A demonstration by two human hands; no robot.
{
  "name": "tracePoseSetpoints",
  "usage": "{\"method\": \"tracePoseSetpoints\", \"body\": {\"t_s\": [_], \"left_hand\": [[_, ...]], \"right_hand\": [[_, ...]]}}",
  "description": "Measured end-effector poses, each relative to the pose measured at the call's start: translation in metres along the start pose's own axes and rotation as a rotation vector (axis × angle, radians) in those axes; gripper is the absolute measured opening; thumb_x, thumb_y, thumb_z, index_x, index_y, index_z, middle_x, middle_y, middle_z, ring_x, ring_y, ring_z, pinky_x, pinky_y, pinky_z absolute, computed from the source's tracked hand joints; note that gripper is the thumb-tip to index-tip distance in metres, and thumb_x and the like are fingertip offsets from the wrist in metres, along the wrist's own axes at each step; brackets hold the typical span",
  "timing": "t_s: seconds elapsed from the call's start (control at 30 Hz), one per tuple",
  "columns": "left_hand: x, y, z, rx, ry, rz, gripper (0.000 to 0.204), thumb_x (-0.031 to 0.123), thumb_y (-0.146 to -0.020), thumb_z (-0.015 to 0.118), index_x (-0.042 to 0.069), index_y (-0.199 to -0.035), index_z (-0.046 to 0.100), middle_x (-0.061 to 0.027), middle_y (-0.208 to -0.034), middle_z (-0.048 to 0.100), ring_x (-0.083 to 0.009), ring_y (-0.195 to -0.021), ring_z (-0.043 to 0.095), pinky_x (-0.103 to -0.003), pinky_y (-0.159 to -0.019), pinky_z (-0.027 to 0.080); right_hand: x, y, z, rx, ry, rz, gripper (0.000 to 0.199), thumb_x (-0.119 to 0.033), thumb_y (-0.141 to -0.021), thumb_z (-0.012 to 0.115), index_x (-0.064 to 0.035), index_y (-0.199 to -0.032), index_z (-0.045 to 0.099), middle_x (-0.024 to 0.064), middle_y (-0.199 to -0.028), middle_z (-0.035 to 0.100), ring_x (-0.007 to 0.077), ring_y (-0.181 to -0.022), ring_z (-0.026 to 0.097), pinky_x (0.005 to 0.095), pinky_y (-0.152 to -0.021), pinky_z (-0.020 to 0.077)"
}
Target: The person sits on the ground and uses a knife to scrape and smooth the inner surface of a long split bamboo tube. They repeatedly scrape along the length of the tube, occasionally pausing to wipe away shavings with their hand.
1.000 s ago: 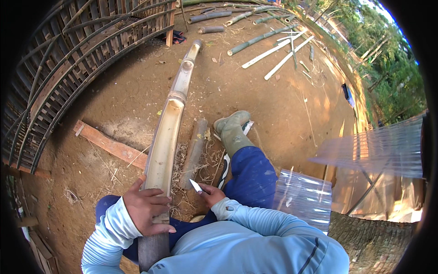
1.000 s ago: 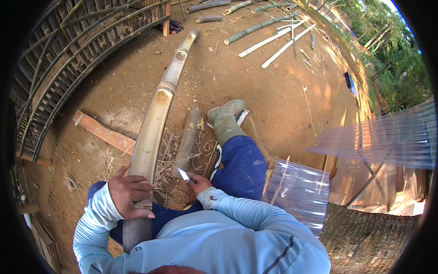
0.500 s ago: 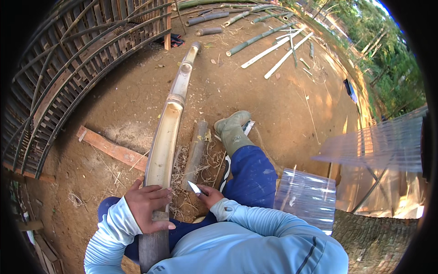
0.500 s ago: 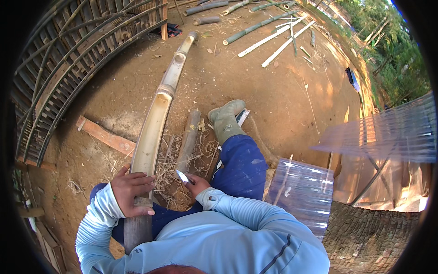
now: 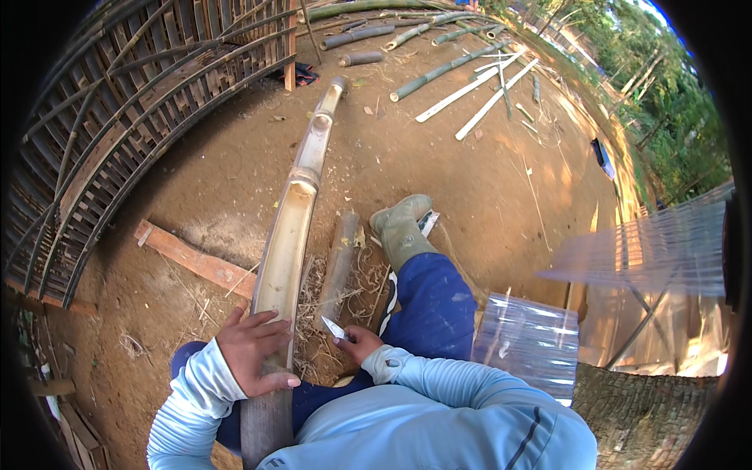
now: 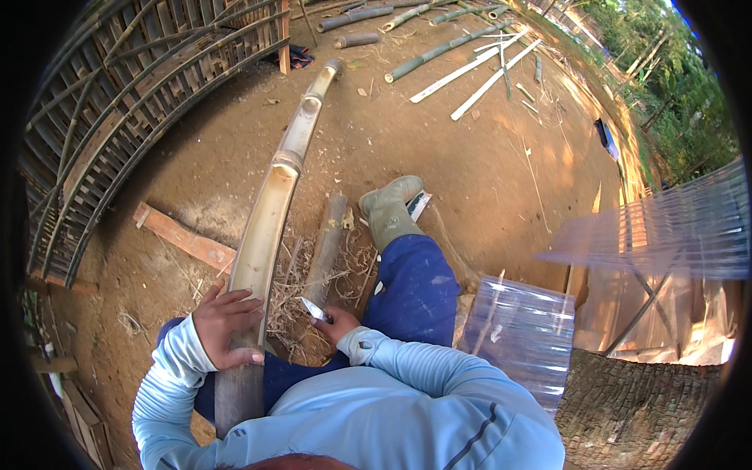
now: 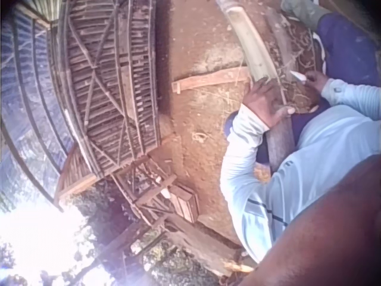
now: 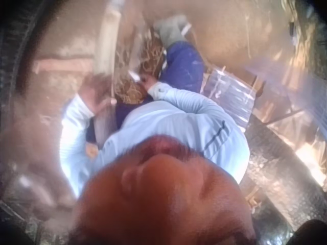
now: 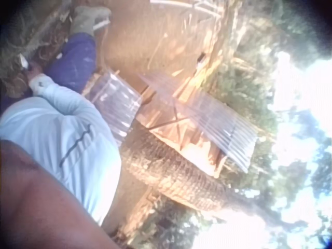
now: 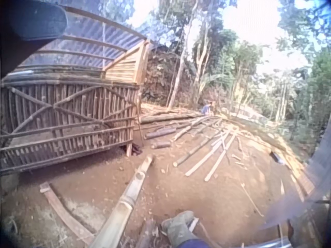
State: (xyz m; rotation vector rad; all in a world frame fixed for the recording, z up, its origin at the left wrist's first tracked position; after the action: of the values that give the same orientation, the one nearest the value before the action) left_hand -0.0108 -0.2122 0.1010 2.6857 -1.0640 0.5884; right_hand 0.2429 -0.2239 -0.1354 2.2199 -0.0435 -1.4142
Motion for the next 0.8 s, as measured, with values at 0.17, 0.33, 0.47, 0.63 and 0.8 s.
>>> {"method": "tracePoseSetpoints", "body": {"t_s": [0.17,0.33,0.47,0.63,0.8], "left_hand": [[0.000,0.003,-0.003,-0.057,0.020,-0.035,0.068,0.066,-0.077,0.073,0.008,-0.113,0.074,-0.0135,-0.132,0.067,-0.0338,-0.131,0.057,-0.069,-0.110,0.032],[0.004,0.002,-0.005,-0.028,0.001,0.036,0.058,0.063,-0.077,0.075,0.011,-0.102,0.078,-0.0079,-0.123,0.072,-0.0316,-0.124,0.063,-0.067,-0.109,0.035],[0.003,0.002,-0.005,-0.027,0.040,0.095,0.051,0.058,-0.078,0.077,0.012,-0.099,0.079,-0.0048,-0.117,0.075,-0.0300,-0.118,0.066,-0.061,-0.108,0.037],[0.004,0.002,-0.005,-0.008,0.051,0.082,0.050,0.057,-0.076,0.079,0.012,-0.099,0.079,-0.0063,-0.117,0.074,-0.0298,-0.114,0.068,-0.057,-0.109,0.038],[0.007,0.001,-0.009,0.051,0.050,0.080,0.051,0.060,-0.076,0.078,0.013,-0.096,0.080,-0.0073,-0.116,0.074,-0.0277,-0.101,0.072,-0.060,-0.100,0.044]], "right_hand": [[-0.012,0.001,0.001,-0.001,0.071,0.008,0.043,-0.045,-0.093,0.072,-0.0036,-0.101,0.068,0.0102,-0.079,0.063,0.0199,-0.072,0.057,0.0374,-0.068,0.0460],[-0.010,0.000,0.003,-0.001,0.068,-0.001,0.045,-0.046,-0.092,0.073,-0.0033,-0.103,0.068,0.0115,-0.082,0.066,0.0214,-0.073,0.060,0.0384,-0.070,0.0474],[-0.009,0.001,0.006,-0.004,0.071,-0.010,0.045,-0.046,-0.092,0.073,-0.0032,-0.105,0.069,0.0123,-0.083,0.067,0.0211,-0.074,0.061,0.0385,-0.070,0.0482],[-0.013,0.000,0.005,-0.004,0.070,-0.031,0.046,-0.046,-0.092,0.073,-0.0025,-0.107,0.068,0.0125,-0.084,0.067,0.0210,-0.075,0.062,0.0385,-0.070,0.0486],[0.001,-0.007,0.009,0.019,0.070,-0.047,0.045,-0.045,-0.092,0.073,-0.0024,-0.108,0.068,0.0100,-0.080,0.066,0.0195,-0.072,0.062,0.0374,-0.067,0.0489]]}}
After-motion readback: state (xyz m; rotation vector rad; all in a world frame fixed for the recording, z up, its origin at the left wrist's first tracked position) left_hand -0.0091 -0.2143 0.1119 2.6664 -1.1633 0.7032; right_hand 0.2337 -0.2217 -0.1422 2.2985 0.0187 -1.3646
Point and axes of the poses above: each hand's wrist, its own y-axis away from the middle knuckle, its own z-axis out of the palm, x = y × z, the point moved 3 cm from there along -y, towards the middle knuckle
